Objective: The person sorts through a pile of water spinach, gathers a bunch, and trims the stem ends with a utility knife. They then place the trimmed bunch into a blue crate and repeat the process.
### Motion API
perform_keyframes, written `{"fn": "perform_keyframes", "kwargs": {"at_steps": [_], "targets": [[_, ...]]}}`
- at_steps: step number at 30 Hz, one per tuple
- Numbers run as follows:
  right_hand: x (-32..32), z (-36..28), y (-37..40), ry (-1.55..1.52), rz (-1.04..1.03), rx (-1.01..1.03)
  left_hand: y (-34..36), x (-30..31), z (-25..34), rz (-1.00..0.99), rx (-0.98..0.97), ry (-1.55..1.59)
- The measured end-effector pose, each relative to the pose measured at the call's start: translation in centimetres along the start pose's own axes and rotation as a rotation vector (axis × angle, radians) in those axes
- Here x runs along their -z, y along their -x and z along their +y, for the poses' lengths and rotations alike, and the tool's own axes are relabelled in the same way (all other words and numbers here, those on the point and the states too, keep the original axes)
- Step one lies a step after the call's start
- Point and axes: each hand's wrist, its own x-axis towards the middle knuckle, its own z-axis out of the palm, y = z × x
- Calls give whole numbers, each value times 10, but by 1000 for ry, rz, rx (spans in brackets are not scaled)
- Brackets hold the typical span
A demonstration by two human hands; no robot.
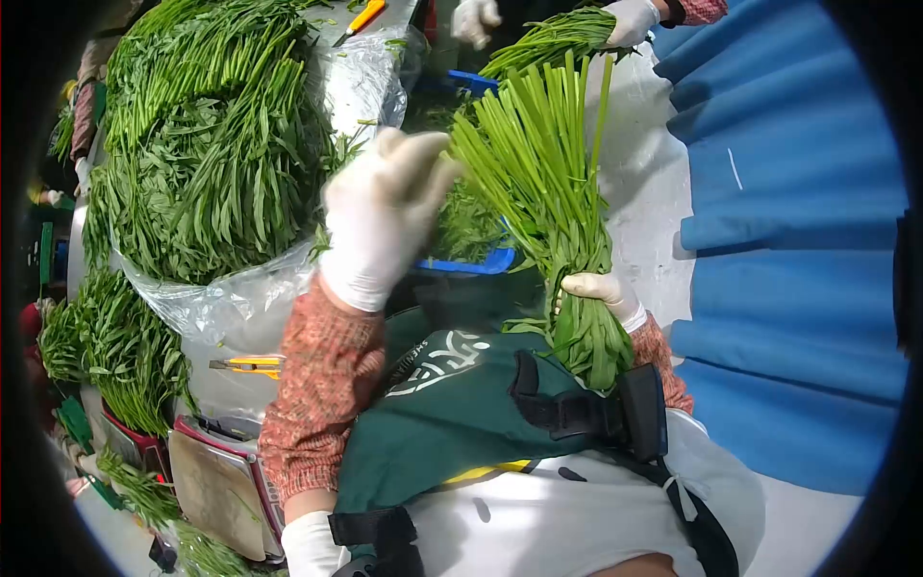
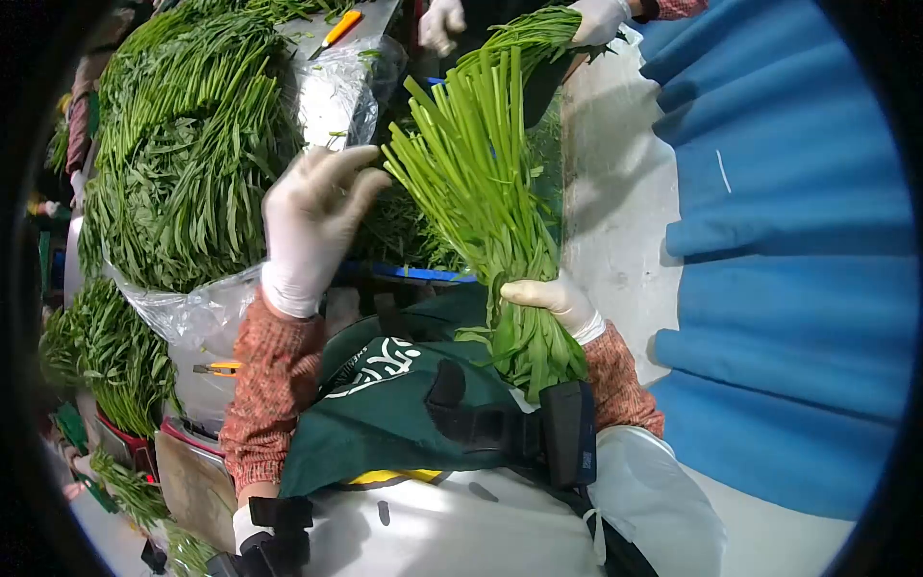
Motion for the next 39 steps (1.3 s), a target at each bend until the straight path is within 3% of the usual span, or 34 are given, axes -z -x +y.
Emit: {"fn": "perform_keyframes", "kwargs": {"at_steps": [4, 6, 7, 11, 15, 18, 20, 25, 28, 32, 36, 37, 39], "targets": [[-1, 1, -2, -65, -139, -26, 13, -31, 11, -226, -107, -1], [13, 6, -12, -60, -247, -123, 23, -38, 8, -230, -46, 78], [18, 12, -5, -196, -225, -28, 26, -40, 8, -237, -15, 120], [17, 16, -10, -254, -144, -120, 27, -43, 3, -227, 43, 68], [10, 13, -8, -200, -148, -106, 27, -47, -12, -276, 345, 308], [9, 12, -9, -214, -146, -130, 17, -34, -2, -365, 820, 765], [5, 11, -9, -243, -159, -122, 14, -27, -6, -327, 957, 1054], [-1, 8, -10, -121, -149, -84, 6, -21, 1, -365, 961, 1008], [-9, 9, -10, -144, -162, -32, 16, -32, -14, -455, 820, 926], [29, 21, -23, -295, -351, -108, 18, -31, -10, -391, 829, 1058], [53, 33, -37, -171, -466, -180, 19, -33, -14, -376, 865, 1134], [55, 33, -30, -13, -323, -163, 19, -32, -14, -370, 875, 1146], [32, 19, -15, -152, -324, -165, 17, -27, -8, -404, 872, 1080]]}}
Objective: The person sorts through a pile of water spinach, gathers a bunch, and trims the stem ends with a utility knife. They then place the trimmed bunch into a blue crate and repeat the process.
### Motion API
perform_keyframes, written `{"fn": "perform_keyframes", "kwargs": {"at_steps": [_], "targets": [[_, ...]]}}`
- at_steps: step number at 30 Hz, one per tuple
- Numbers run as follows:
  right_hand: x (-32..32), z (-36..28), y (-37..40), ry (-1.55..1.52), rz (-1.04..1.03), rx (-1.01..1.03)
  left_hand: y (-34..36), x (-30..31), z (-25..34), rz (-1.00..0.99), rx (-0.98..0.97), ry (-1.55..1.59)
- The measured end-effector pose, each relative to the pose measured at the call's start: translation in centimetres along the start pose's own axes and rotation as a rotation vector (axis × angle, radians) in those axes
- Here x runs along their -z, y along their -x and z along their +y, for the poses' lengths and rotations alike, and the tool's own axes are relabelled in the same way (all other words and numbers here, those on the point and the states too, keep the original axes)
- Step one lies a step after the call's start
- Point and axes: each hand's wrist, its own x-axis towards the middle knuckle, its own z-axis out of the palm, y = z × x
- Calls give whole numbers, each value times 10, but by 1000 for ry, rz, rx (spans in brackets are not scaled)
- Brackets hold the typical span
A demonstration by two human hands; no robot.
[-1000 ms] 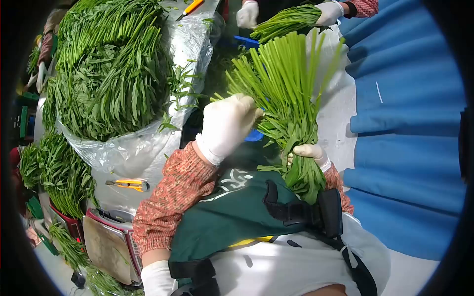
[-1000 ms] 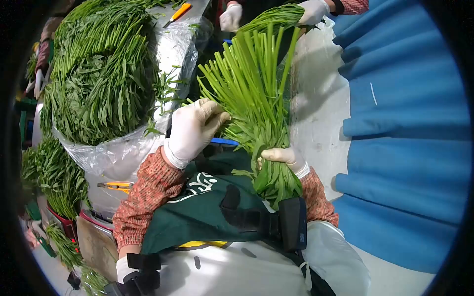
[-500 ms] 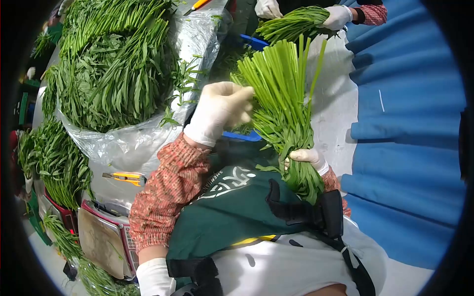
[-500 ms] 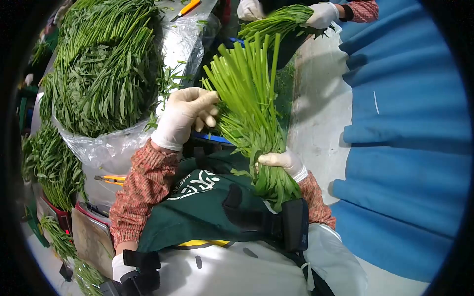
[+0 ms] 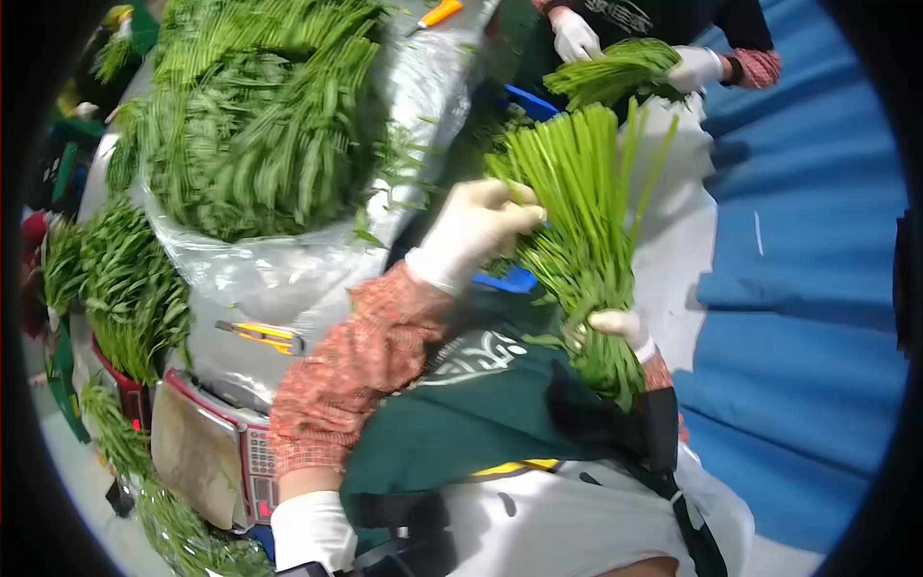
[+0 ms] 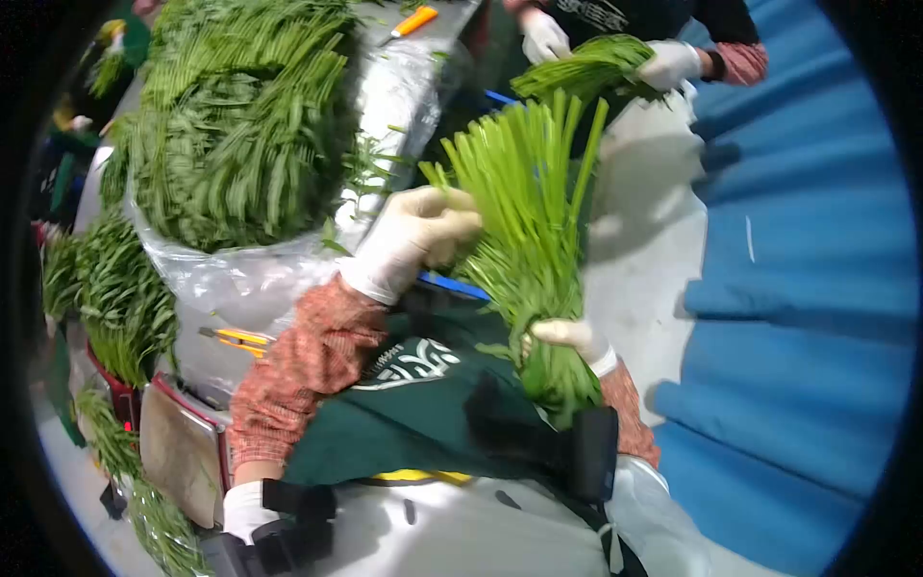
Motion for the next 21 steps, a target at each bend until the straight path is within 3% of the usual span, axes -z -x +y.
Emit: {"fn": "perform_keyframes", "kwargs": {"at_steps": [1, 2, 3, 4, 5, 6, 9, 12, 21], "targets": [[-11, 0, -11, -61, -51, 9, 3, 3, 10, 35, -10, -59], [16, 12, -8, 83, 169, -57, 2, 4, 10, 57, -159, -276], [-11, -2, -9, 17, 176, -104, -14, 14, -13, 51, -725, -684], [-22, -3, -9, 4, 162, -26, -8, 13, -2, 42, -177, -335], [16, 9, -15, -8, 119, -83, -18, 15, -16, 66, -239, -346], [4, 5, -14, -44, 103, -49, -7, 14, 0, 28, -130, -235], [-7, -3, -23, -51, 82, 9, -18, 7, -16, -33, -87, 18], [-8, -6, -34, -10, 71, 33, -10, 8, -6, -106, -116, 98], [-13, -9, -54, 37, 44, 79, -17, 12, -20, -29, -169, 182]]}}
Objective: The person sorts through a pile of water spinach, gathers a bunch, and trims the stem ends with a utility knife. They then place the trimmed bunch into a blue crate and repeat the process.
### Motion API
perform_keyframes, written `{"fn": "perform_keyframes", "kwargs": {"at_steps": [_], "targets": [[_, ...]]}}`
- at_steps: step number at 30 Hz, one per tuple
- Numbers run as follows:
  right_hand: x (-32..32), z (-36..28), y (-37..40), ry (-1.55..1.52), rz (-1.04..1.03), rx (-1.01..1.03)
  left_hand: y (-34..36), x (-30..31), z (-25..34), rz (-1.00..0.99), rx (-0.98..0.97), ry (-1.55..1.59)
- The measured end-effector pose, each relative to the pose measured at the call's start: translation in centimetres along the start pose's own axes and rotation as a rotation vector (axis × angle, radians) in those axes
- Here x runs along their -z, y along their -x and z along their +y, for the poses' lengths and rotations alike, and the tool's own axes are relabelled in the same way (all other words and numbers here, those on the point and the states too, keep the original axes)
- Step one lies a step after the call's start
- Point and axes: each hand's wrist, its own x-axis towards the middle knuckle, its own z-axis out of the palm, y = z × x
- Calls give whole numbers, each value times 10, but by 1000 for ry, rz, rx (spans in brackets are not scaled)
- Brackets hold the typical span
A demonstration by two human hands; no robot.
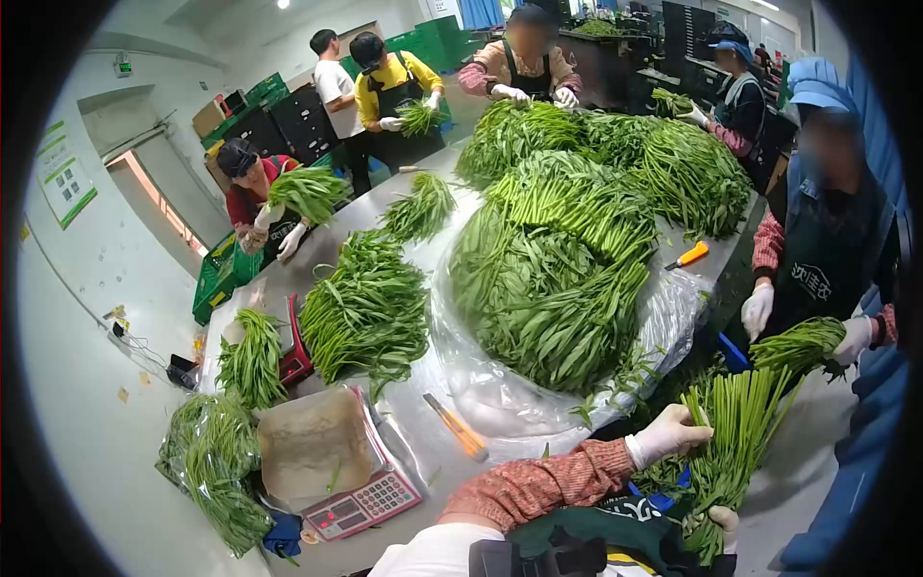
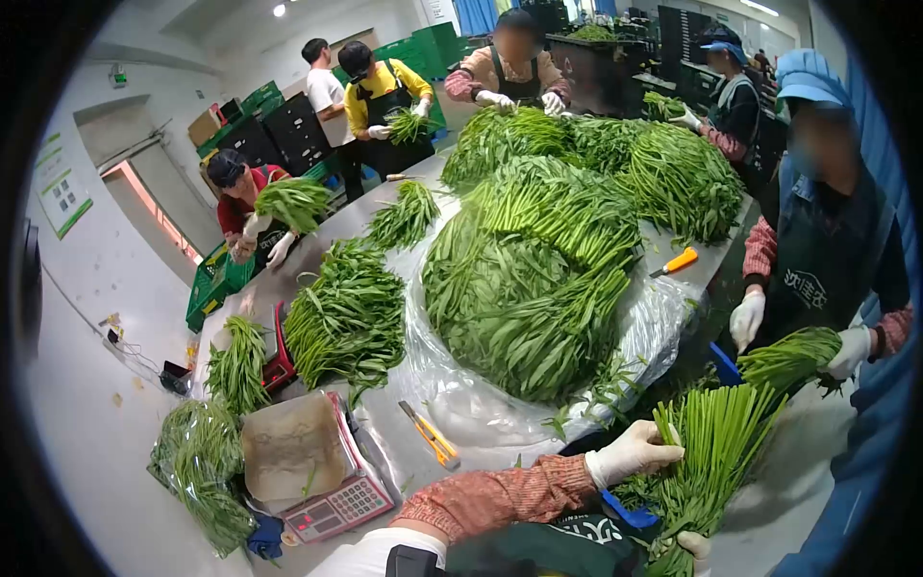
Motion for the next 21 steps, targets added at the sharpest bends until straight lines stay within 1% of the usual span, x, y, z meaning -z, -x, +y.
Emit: {"fn": "perform_keyframes", "kwargs": {"at_steps": [6, 7, 8, 10, 11, 12, 13, 14, 15, 16, 17, 18, 19, 20, 21], "targets": [[6, 3, 5, -25, 7, 27, 1, -2, 3, 57, 16, 6], [8, 4, 8, -32, 14, 32, -2, -1, -3, 74, -18, 2], [10, 6, 10, -41, 18, 39, -5, -3, -5, 158, -76, 71], [11, 9, 15, -59, 31, 72, -6, 14, 6, 158, -86, 119], [15, 10, 18, -73, 37, 82, -12, 21, 8, 262, -102, 84], [18, 10, 21, -91, 46, 111, -10, 24, 19, 287, -140, 96], [41, 11, 24, -9, 99, 0, -12, 27, 22, 325, -185, 124], [55, 13, 22, -45, -23, -1, -8, 28, 36, 339, -73, 194], [73, 18, 17, 9, -120, 43, -5, 28, 47, 291, -269, 61], [89, 21, 10, 57, -214, 91, -4, 27, 49, 306, -251, 106], [47, 5, 29, -148, 7, -73, -1, 22, 57, 323, -233, 151], [40, 7, 33, -98, 3, 46, 3, 20, 64, 345, -287, -74], [43, 8, 36, -188, 108, -39, -4, 30, 61, 384, -274, -2], [26, -2, 36, -205, 65, 12, -11, 39, 58, 423, -265, 70], [9, -9, 41, -173, 141, 34, -20, 54, 48, 427, -532, -390]]}}
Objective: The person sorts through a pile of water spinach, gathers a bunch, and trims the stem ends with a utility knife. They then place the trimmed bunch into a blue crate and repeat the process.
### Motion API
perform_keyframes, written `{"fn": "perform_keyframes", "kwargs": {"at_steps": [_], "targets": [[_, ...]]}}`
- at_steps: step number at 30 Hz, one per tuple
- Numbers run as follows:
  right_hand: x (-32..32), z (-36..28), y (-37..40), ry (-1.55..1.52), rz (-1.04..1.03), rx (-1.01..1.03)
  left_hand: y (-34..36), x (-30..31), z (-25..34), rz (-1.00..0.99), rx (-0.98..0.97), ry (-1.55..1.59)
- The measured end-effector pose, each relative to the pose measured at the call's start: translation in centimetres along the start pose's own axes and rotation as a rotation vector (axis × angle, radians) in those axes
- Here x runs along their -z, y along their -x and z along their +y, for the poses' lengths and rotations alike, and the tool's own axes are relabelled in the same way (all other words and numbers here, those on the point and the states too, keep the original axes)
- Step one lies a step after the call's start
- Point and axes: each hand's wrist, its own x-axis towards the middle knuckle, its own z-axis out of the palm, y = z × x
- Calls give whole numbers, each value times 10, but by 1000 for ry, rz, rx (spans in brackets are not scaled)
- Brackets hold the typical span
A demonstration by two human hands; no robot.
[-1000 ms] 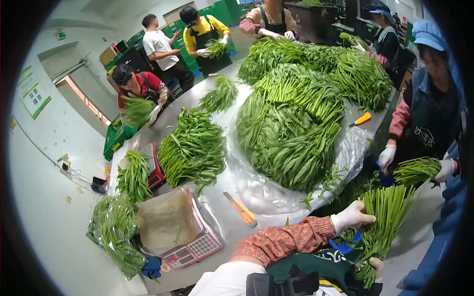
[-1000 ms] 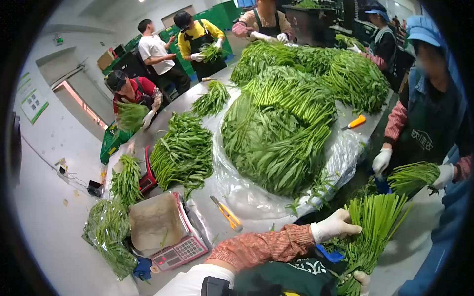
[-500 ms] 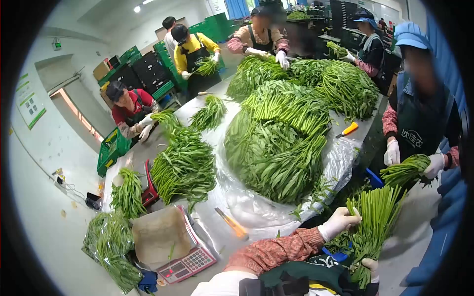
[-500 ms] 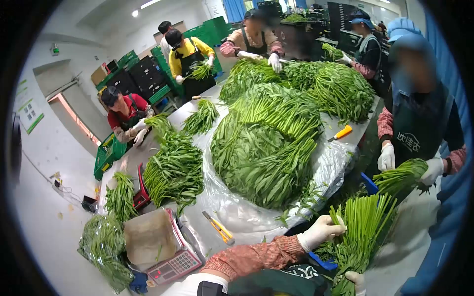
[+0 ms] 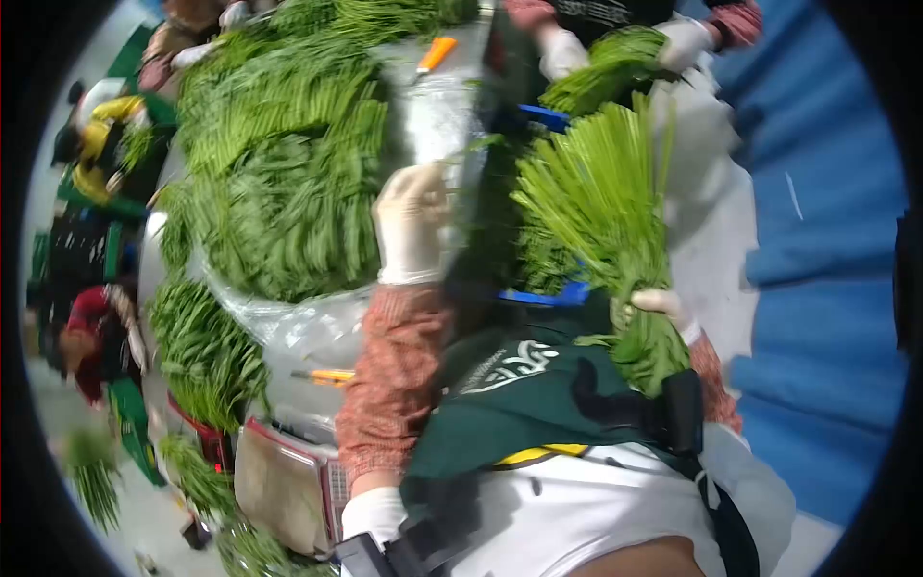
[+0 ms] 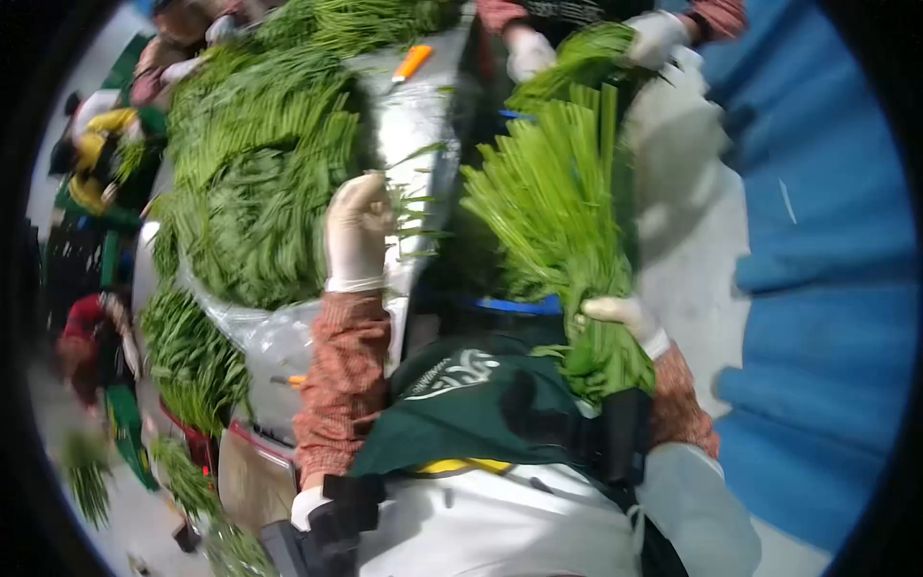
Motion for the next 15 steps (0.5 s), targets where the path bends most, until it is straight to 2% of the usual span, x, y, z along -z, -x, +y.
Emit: {"fn": "perform_keyframes", "kwargs": {"at_steps": [1, 3, 5, 6, 7, 9, 11, 12, 15], "targets": [[-11, -5, 4, 38, 50, 27, -2, -1, 16, 45, 347, 319], [-15, -7, 6, 74, 73, 51, -12, 5, -3, -112, 418, 220], [-8, -6, 7, 196, 83, 84, -13, -3, -23, -267, 77, -263], [1, -4, 7, 300, 89, 111, -5, -4, -21, -308, -30, -782], [4, -3, 5, 318, 80, 108, 0, -9, -21, -259, -223, -878], [-3, -5, 1, 355, 62, 102, -6, -12, -16, -353, -317, -870], [-21, -8, 8, 202, 51, 89, 0, -21, -1, -325, -115, -535], [-28, -9, 9, 227, 75, 131, 0, -24, 1, -327, -274, -534], [-27, -11, 7, 386, 8, 174, 22, -48, 41, -353, -110, -422]]}}
